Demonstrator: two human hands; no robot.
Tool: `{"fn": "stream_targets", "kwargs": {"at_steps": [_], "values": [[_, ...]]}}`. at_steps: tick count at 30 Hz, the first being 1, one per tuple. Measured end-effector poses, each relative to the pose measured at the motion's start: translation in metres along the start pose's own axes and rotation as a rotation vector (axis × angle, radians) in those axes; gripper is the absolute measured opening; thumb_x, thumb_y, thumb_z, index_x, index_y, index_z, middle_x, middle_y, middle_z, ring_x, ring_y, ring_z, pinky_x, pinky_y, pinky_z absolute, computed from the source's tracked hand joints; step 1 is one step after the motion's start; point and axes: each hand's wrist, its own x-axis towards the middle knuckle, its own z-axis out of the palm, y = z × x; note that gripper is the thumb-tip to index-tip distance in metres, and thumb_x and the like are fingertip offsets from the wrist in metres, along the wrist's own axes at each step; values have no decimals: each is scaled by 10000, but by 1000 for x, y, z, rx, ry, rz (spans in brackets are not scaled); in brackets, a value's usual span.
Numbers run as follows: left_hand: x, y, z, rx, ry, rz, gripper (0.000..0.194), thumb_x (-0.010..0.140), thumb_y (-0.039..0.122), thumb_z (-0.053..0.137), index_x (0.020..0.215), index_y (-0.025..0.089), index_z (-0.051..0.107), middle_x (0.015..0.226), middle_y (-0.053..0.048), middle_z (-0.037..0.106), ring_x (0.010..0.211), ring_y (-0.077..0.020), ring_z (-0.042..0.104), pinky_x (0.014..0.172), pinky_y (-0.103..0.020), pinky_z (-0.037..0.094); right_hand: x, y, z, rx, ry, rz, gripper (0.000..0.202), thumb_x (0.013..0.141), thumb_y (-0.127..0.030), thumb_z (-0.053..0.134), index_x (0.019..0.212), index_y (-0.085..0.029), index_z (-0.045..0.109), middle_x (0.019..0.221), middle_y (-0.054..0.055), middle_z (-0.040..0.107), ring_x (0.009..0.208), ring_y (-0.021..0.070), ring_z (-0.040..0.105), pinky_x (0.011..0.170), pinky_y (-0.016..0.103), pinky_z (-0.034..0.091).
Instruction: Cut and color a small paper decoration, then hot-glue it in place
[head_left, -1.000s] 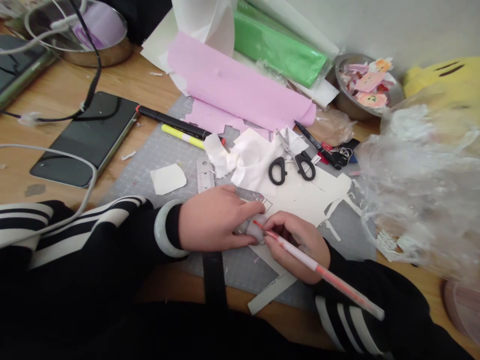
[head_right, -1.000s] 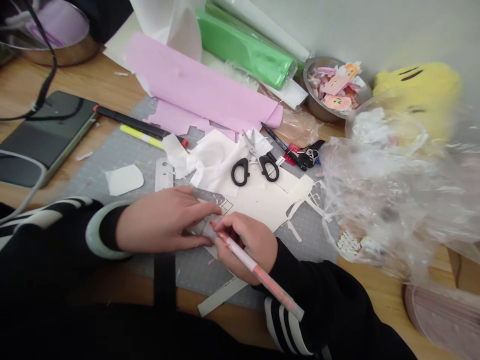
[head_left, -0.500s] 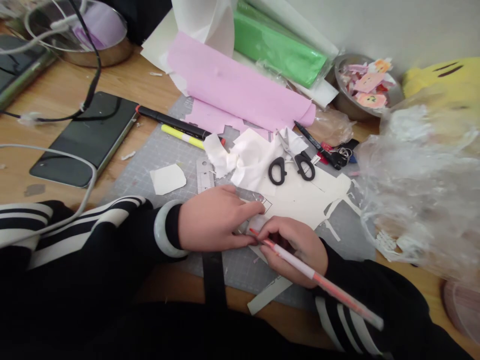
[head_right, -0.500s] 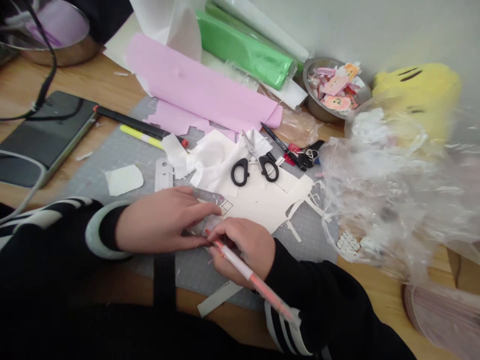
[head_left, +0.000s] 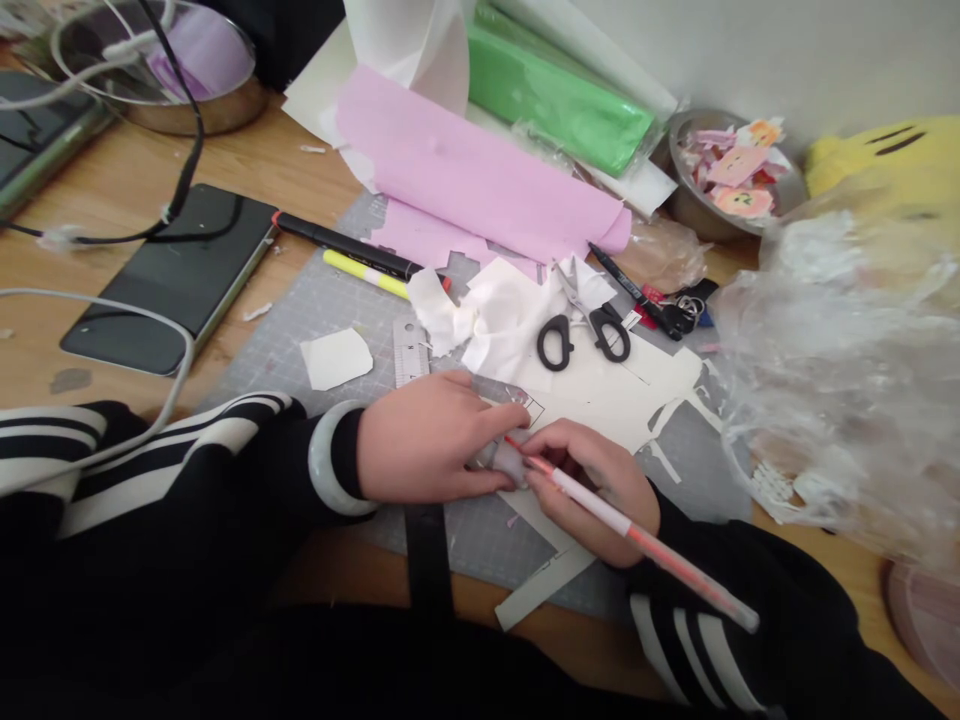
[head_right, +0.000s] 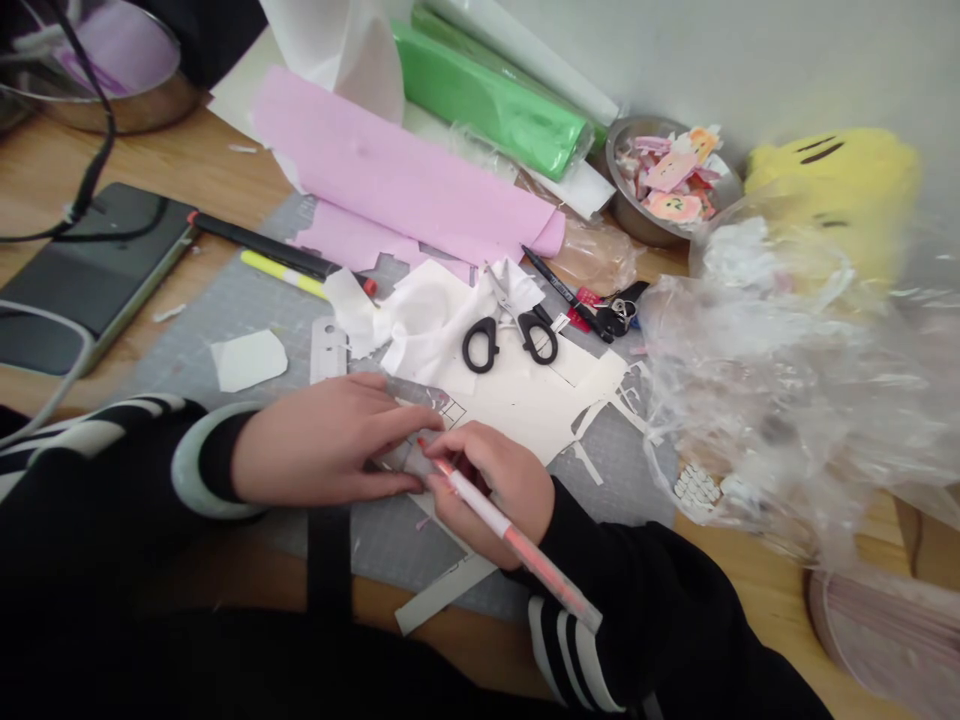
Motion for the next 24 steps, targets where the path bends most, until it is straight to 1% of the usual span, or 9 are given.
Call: {"fn": "stream_targets", "kwargs": {"at_steps": [4,7,9,13,14,16,18,22,24], "values": [[0,0,0,-17,10,-4,317,799,404,583,1011,170,557,569,34,594,543,-164,542,671,-288,370,0,0,2,-8,-48,-121,61,683,-136,580,716,-173,617,583,-32,613,443,63,469,459,174,411],[0,0,-1,-9,4,-7,315,793,406,594,1000,171,559,569,32,592,540,-165,537,660,-287,365,0,-1,1,-3,22,-56,93,716,-143,560,785,-169,618,613,-17,626,459,68,503,460,168,430],[0,0,-1,-5,-2,-4,310,792,406,597,992,172,559,571,31,589,539,-165,535,653,-287,363,0,-1,0,-8,35,-13,114,742,-155,541,829,-173,613,642,-5,636,487,80,532,472,174,445],[0,-1,-1,-12,4,0,322,800,412,583,1011,169,552,568,33,584,547,-168,543,665,-292,371,0,0,0,4,-72,-128,91,713,-139,549,769,-176,611,658,-16,646,508,71,523,512,176,445],[0,-1,-1,-14,2,-2,322,804,412,578,1013,170,552,567,33,582,546,-168,543,666,-293,372,0,0,0,3,-77,-137,92,709,-135,551,764,-172,614,656,-19,645,497,65,510,507,173,438],[0,0,-1,-10,-8,-4,305,806,406,575,1004,174,555,574,31,587,550,-168,545,665,-294,373,-1,1,1,-7,-52,-97,121,712,-137,556,810,-159,625,655,-19,642,472,57,487,477,165,421],[0,0,-1,-2,-14,-8,292,802,400,577,990,177,557,588,27,598,560,-170,552,665,-294,374,0,1,1,-9,-33,-83,150,719,-138,561,850,-145,632,672,-10,646,479,57,497,473,161,421],[0,0,-1,7,-10,-16,310,804,418,564,997,176,551,611,23,620,556,-163,563,673,-294,380,1,3,1,11,-95,-157,110,720,-132,560,799,-160,631,717,5,659,567,75,555,551,176,459],[0,0,0,1,-10,-2,333,804,427,565,1012,169,544,643,14,641,577,-167,584,678,-297,382,1,5,1,6,-104,-131,118,717,-135,565,813,-168,625,712,-4,653,549,72,544,546,178,459]]}}
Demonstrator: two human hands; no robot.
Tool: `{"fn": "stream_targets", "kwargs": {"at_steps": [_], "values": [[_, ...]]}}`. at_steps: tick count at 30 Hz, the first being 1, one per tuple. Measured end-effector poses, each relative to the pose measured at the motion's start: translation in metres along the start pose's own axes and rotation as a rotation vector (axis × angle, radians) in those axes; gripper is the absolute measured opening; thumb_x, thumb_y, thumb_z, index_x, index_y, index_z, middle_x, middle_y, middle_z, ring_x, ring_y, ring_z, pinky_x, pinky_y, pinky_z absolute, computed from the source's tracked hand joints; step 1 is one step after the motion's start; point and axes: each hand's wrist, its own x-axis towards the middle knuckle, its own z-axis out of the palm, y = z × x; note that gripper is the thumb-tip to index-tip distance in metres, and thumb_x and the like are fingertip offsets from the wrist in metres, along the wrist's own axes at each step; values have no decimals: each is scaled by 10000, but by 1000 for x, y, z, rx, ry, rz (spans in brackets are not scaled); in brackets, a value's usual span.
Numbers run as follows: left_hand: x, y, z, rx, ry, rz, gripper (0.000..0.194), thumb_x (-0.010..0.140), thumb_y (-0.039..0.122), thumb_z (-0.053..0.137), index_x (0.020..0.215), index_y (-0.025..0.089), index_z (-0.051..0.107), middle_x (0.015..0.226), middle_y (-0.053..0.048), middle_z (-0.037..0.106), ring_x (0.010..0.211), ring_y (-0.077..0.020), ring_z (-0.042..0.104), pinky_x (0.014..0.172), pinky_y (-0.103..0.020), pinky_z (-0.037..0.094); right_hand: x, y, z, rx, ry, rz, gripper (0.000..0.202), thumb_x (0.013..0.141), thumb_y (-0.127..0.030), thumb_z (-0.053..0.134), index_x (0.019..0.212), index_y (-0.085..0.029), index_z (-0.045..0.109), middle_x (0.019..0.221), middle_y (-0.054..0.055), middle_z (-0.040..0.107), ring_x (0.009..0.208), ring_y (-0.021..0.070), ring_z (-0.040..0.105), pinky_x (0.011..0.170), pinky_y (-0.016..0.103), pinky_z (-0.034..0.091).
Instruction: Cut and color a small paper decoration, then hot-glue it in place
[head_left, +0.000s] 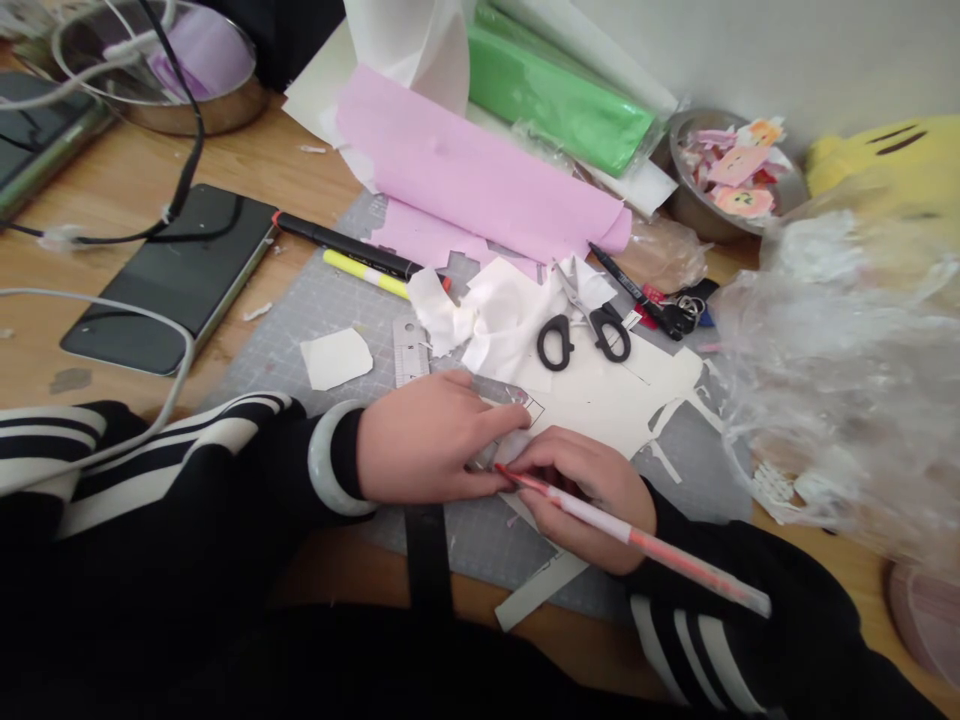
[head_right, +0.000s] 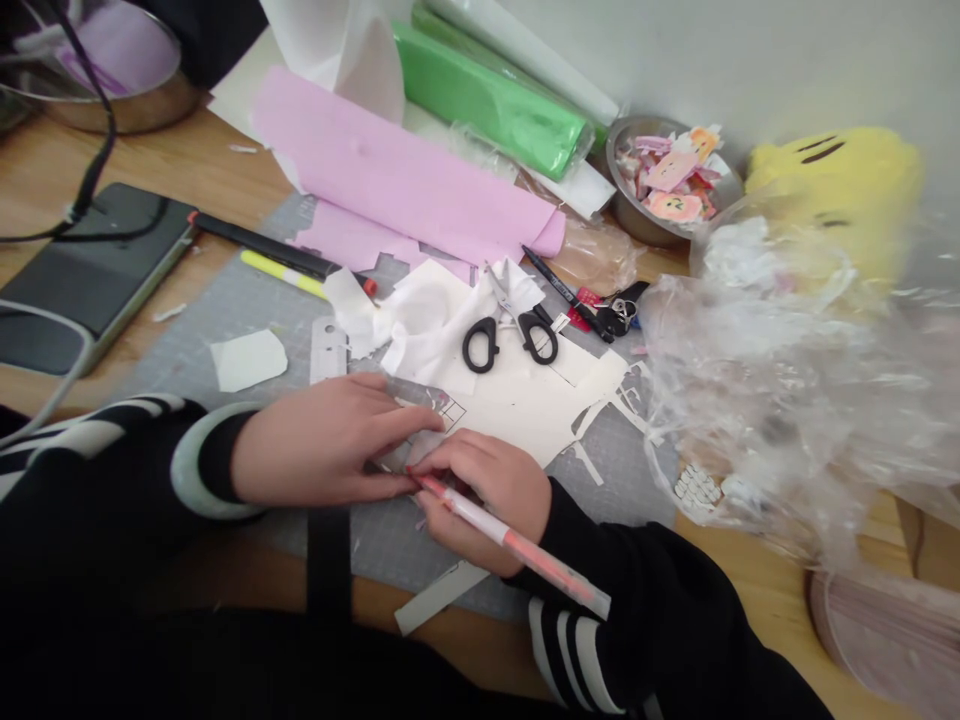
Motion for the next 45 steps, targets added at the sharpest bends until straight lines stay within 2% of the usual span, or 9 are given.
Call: {"fn": "stream_targets", "kwargs": {"at_steps": [6,10,14,21,24,30,37,42,45], "values": [[-1,-1,1,-26,12,34,517,765,435,628,1150,137,454,751,-14,684,668,-190,629,702,-305,388,0,2,-2,-28,-19,-32,168,766,-174,533,911,-162,617,807,38,678,694,119,623,625,220,504],[-1,0,-1,-37,-17,8,369,791,387,602,1072,168,503,692,12,660,622,-170,606,698,-299,385,1,1,-3,-11,-26,-55,123,759,-149,532,846,-172,617,785,29,673,699,112,626,641,212,508],[1,0,-3,-65,-42,5,237,806,347,574,984,195,546,708,22,652,644,-171,608,699,-303,374,0,2,-3,-21,-15,-24,157,768,-162,534,907,-170,606,807,30,679,686,110,620,635,216,510],[0,-1,-3,-94,-67,6,246,826,345,550,1034,212,542,718,30,656,657,-160,604,708,-302,359,0,2,1,-15,1,-33,137,734,-121,549,830,-178,628,745,10,687,666,106,630,642,203,508],[0,-1,-4,-106,-71,34,195,841,305,518,1010,212,544,726,31,655,655,-146,594,706,-298,353,-1,0,1,-23,43,22,134,731,-133,570,838,-172,640,736,17,684,614,101,608,602,191,499],[-1,-1,-4,-97,-31,65,193,823,262,503,1002,206,547,712,31,658,614,-147,578,689,-302,355,-1,1,-3,-14,18,-16,161,756,-148,545,898,-169,618,797,23,695,672,108,634,618,202,514],[-1,3,0,27,20,-44,444,794,459,560,1102,144,507,727,-22,675,657,-202,626,701,-322,395,1,-1,-2,-51,-4,14,134,747,-152,557,847,-170,644,737,31,695,623,127,632,595,222,524],[-1,2,1,55,25,-76,405,803,477,534,1046,153,517,669,-11,660,639,-199,624,677,-309,384,2,-1,-1,-57,16,16,134,745,-165,552,835,-157,652,719,19,692,605,115,627,584,210,520],[0,2,0,12,-4,-48,345,813,429,533,1048,177,524,746,-3,681,668,-186,630,693,-307,373,3,-1,-1,-65,13,25,138,743,-160,545,830,-161,652,727,19,701,616,118,636,589,213,523]]}}
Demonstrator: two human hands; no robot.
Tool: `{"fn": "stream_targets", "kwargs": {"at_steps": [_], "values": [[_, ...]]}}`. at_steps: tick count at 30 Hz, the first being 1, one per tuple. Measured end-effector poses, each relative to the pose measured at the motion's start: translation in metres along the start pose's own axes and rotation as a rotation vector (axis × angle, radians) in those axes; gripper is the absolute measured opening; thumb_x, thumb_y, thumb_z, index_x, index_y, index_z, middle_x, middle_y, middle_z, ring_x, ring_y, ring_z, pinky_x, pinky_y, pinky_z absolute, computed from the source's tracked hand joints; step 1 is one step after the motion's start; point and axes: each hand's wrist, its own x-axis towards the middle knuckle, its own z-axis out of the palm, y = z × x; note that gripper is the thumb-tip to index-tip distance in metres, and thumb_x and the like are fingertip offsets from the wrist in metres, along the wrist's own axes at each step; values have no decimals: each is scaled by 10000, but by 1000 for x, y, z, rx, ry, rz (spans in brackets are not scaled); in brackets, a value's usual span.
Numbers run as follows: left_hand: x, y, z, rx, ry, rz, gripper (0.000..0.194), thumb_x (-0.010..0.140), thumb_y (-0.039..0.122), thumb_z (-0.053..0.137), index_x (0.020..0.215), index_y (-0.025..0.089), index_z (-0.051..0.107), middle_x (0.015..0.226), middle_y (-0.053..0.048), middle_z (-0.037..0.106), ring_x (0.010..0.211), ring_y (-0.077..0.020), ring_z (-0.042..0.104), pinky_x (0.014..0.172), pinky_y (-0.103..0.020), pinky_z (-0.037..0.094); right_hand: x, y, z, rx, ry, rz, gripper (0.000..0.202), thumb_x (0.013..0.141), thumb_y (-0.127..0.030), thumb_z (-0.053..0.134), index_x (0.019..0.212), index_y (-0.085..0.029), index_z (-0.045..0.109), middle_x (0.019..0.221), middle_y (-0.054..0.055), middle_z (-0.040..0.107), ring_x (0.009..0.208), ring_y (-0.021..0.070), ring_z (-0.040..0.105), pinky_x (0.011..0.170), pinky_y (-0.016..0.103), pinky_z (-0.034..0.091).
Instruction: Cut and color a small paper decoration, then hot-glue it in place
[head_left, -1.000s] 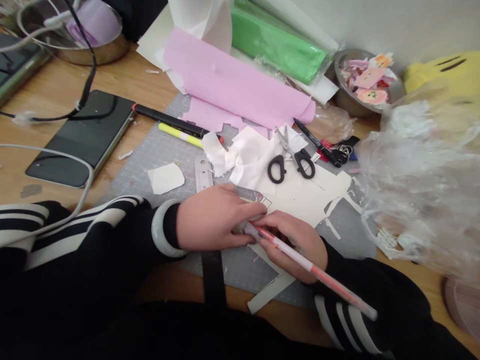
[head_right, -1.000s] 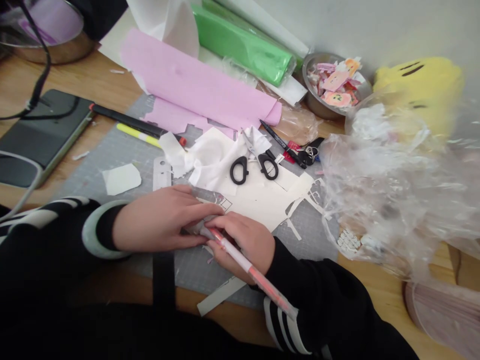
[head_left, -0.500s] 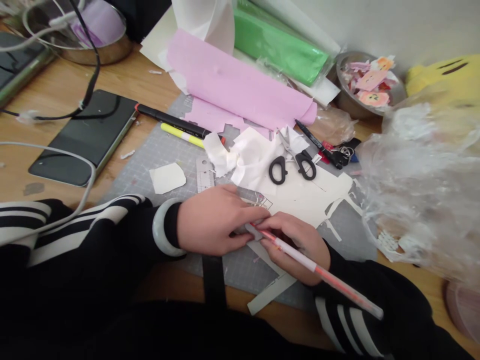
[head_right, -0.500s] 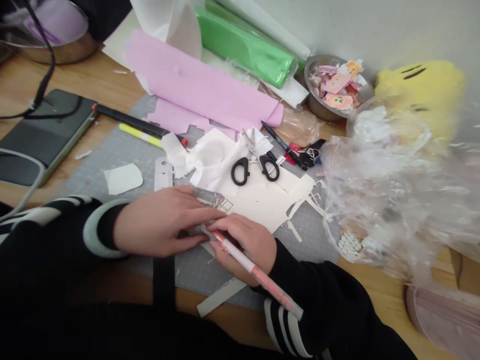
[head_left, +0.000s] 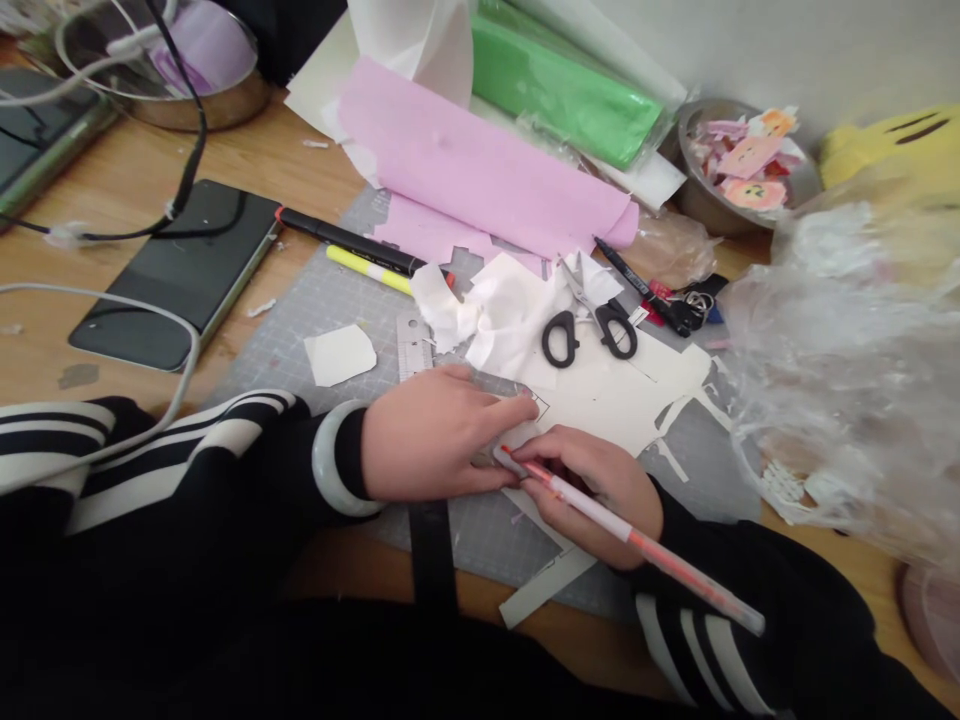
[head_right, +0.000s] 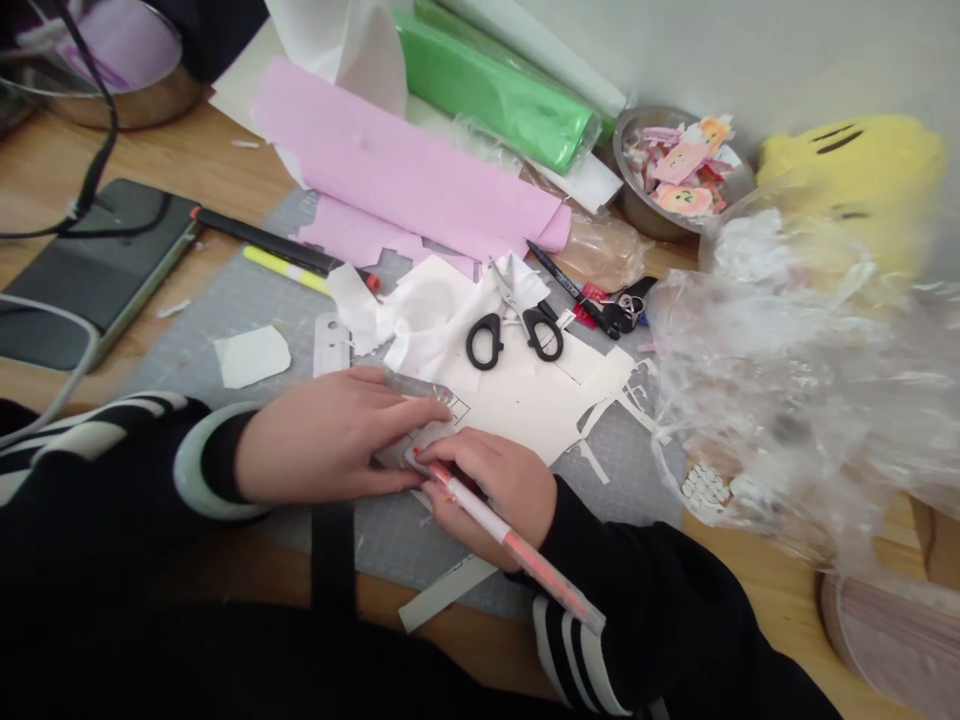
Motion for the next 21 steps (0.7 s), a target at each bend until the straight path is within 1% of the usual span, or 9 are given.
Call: {"fn": "stream_targets", "kwargs": {"at_steps": [2,4,7,9,11,13,17,19,21], "values": [[0,0,-1,-35,-20,20,298,814,396,538,1036,196,537,798,9,684,695,-181,634,694,-308,364,0,0,0,1,-7,-9,130,744,-167,549,829,-166,647,727,26,703,610,122,636,582,215,521],[1,0,-3,-58,-33,25,266,812,376,539,1015,205,551,809,17,678,707,-175,631,692,-309,358,0,0,0,21,32,-19,124,752,-188,540,832,-176,633,718,28,699,588,124,628,562,218,517],[1,1,-5,-73,-38,21,247,801,357,546,997,207,563,793,20,665,708,-166,621,693,-305,358,0,-1,-2,31,67,22,124,766,-206,518,851,-189,607,725,18,691,573,119,619,537,217,505],[0,1,-5,-78,-42,34,234,790,331,550,991,213,568,775,23,660,693,-161,614,688,-300,361,0,-1,-3,19,39,40,128,764,-193,519,865,-183,598,725,9,685,559,106,606,522,202,492],[0,1,-4,-72,-33,53,237,785,313,545,1003,220,563,778,25,666,687,-164,614,687,-302,365,-1,-1,-4,10,9,16,132,759,-190,531,870,-175,601,729,8,685,558,100,601,524,196,491],[-1,1,-2,-45,-4,43,292,787,347,546,1040,203,542,787,10,677,682,-182,619,687,-313,373,-1,-1,-4,0,0,-11,135,756,-191,535,865,-176,613,734,15,691,583,109,614,550,206,504],[-2,2,1,53,57,-57,501,743,530,588,1032,127,514,685,-30,661,634,-228,610,645,-323,381,-1,2,0,-16,-17,4,134,750,-179,550,850,-177,639,720,25,692,610,122,629,586,213,518],[-1,3,1,81,51,-77,495,724,543,611,988,134,519,653,-23,647,617,-228,604,629,-318,377,-1,3,1,-14,-18,-6,131,755,-183,551,849,-170,641,719,27,691,609,120,630,586,214,520],[0,4,0,83,32,-81,440,731,513,615,960,148,527,633,-14,635,618,-223,602,625,-313,371,-1,3,1,-12,-12,-20,132,756,-185,554,856,-166,638,721,27,689,609,123,629,587,220,522]]}}
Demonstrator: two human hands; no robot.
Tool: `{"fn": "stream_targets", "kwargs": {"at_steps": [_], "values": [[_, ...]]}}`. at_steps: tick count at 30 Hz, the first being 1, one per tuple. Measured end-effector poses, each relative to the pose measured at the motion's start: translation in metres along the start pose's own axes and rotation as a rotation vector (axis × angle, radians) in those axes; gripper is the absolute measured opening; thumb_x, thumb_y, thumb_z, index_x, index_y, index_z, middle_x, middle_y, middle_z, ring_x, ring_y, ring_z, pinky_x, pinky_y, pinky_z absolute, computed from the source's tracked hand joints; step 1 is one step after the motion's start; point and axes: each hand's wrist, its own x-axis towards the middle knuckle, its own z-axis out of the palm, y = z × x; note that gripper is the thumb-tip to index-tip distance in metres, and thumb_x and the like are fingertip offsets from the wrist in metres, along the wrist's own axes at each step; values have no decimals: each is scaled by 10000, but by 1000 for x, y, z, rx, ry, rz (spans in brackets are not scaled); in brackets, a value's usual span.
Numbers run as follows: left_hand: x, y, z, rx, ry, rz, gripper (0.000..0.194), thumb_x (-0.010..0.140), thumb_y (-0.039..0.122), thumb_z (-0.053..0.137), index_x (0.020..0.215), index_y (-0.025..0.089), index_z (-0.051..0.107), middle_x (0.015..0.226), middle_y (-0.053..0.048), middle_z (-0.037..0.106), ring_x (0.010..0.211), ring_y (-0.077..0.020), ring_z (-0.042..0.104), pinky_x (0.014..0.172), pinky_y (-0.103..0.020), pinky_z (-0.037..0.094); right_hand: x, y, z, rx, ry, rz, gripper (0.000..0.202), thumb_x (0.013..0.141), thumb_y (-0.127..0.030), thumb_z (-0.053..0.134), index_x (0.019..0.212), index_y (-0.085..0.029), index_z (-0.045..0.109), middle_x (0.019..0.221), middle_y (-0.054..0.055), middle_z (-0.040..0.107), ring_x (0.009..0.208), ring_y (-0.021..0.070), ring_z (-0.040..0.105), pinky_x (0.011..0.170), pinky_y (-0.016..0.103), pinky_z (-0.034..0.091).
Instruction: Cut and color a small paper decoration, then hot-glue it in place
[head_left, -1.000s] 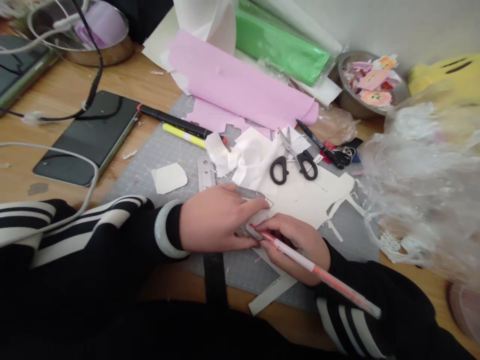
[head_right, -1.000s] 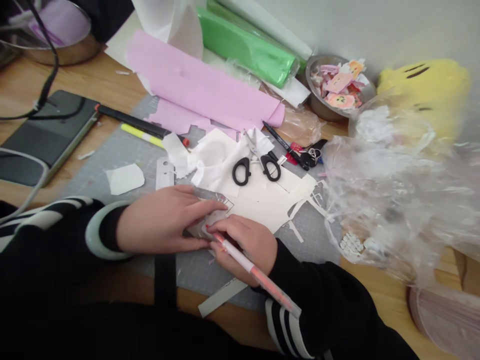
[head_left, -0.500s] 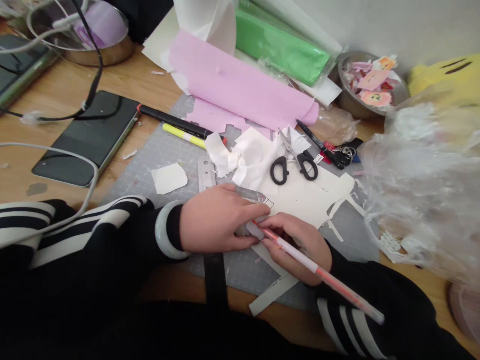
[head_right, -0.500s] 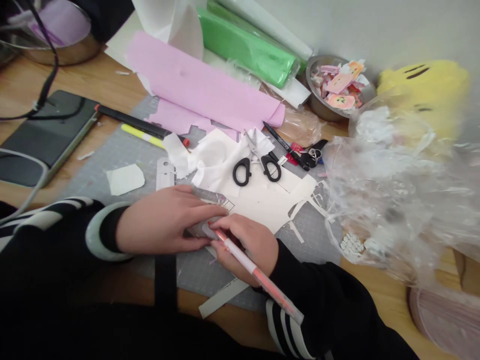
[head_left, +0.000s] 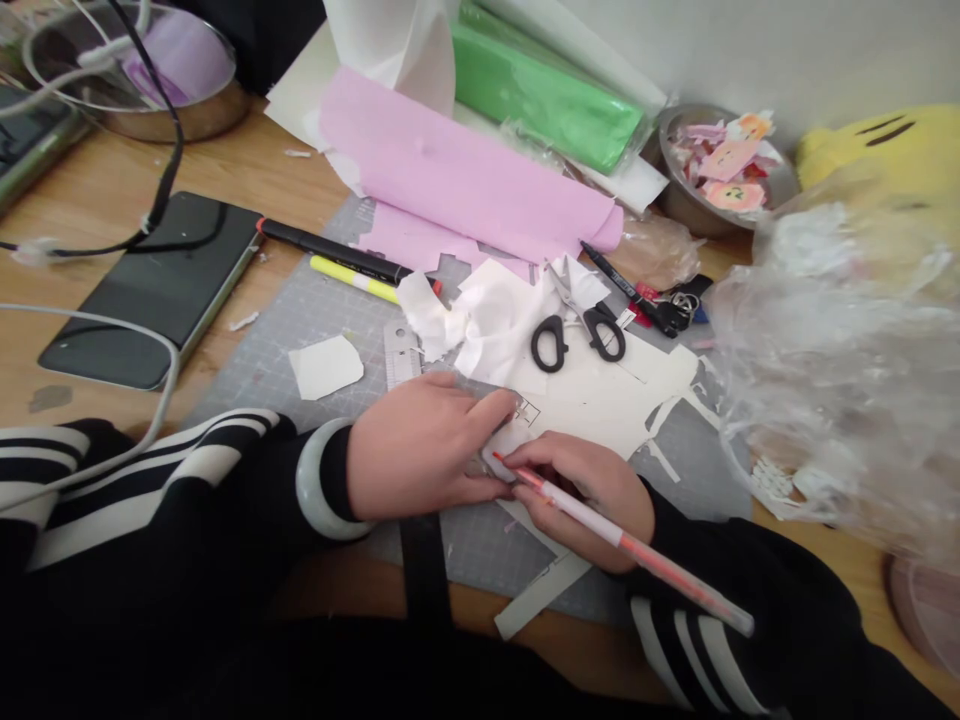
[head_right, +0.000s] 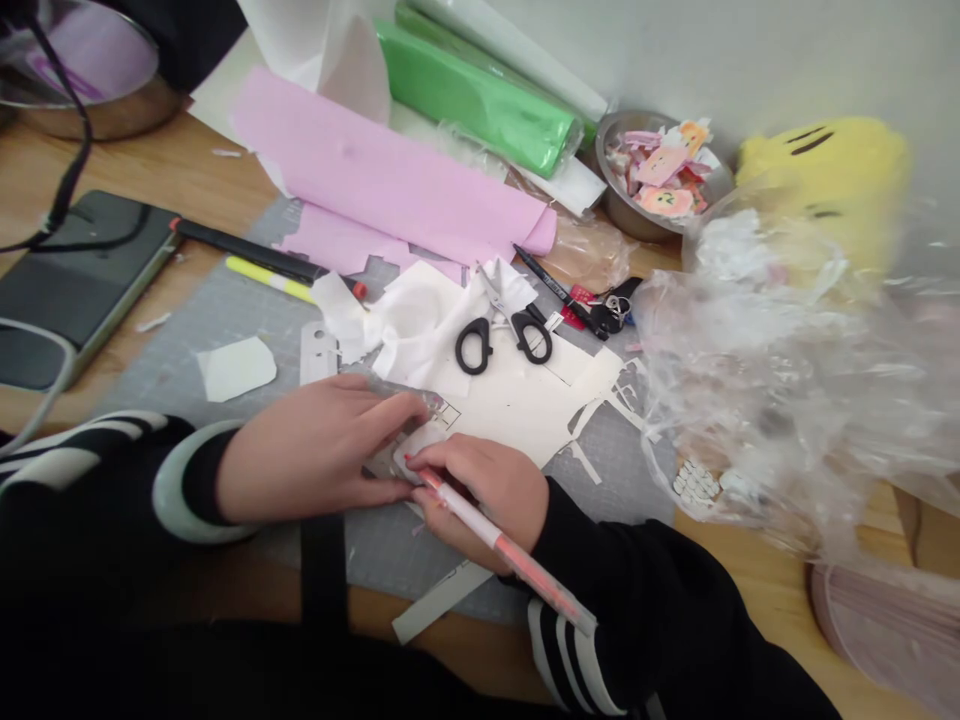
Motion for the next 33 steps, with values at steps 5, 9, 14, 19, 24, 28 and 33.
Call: {"fn": "stream_targets", "kwargs": {"at_steps": [5,9,14,19,24,28,33], "values": [[2,-2,-3,-112,-60,94,292,777,407,577,972,191,548,725,4,663,662,-187,607,676,-308,364,0,-3,-4,30,8,27,142,737,-166,552,855,-191,626,724,25,689,576,133,618,551,226,512],[1,-4,-3,-195,-98,180,226,794,321,549,985,201,554,764,24,664,702,-163,614,690,-304,350,0,-5,-5,29,0,41,132,733,-162,549,841,-193,619,687,24,675,554,134,605,529,228,492],[0,-5,-2,-203,-75,181,279,792,306,547,1047,193,540,777,26,667,699,-164,614,695,-309,344,-1,-3,-2,44,17,0,102,722,-155,531,778,-180,612,656,3,658,527,101,568,546,203,477],[1,-5,-2,-197,-85,169,269,794,300,553,1037,185,552,748,29,661,648,-151,594,689,-303,339,-1,-2,-2,30,28,48,126,747,-170,535,839,-173,621,703,29,672,577,126,594,570,220,488],[1,-5,-1,-195,-72,170,317,800,303,546,1095,186,536,771,26,671,685,-159,607,706,-305,340,-2,-3,-3,57,1,9,89,748,-167,546,808,-189,608,677,-6,665,553,105,586,566,205,487],[1,-6,-2,-184,-71,160,235,795,317,555,980,172,567,749,17,667,643,-156,593,682,-306,339,-1,-2,-3,28,62,36,148,764,-146,524,892,-153,597,730,16,676,605,98,614,578,186,493],[0,-6,-1,-196,-53,170,344,803,315,554,1121,186,526,813,20,683,693,-157,610,712,-304,349,0,1,-2,82,-14,-74,98,766,-146,544,827,-159,621,749,23,692,704,112,646,680,202,509]]}}
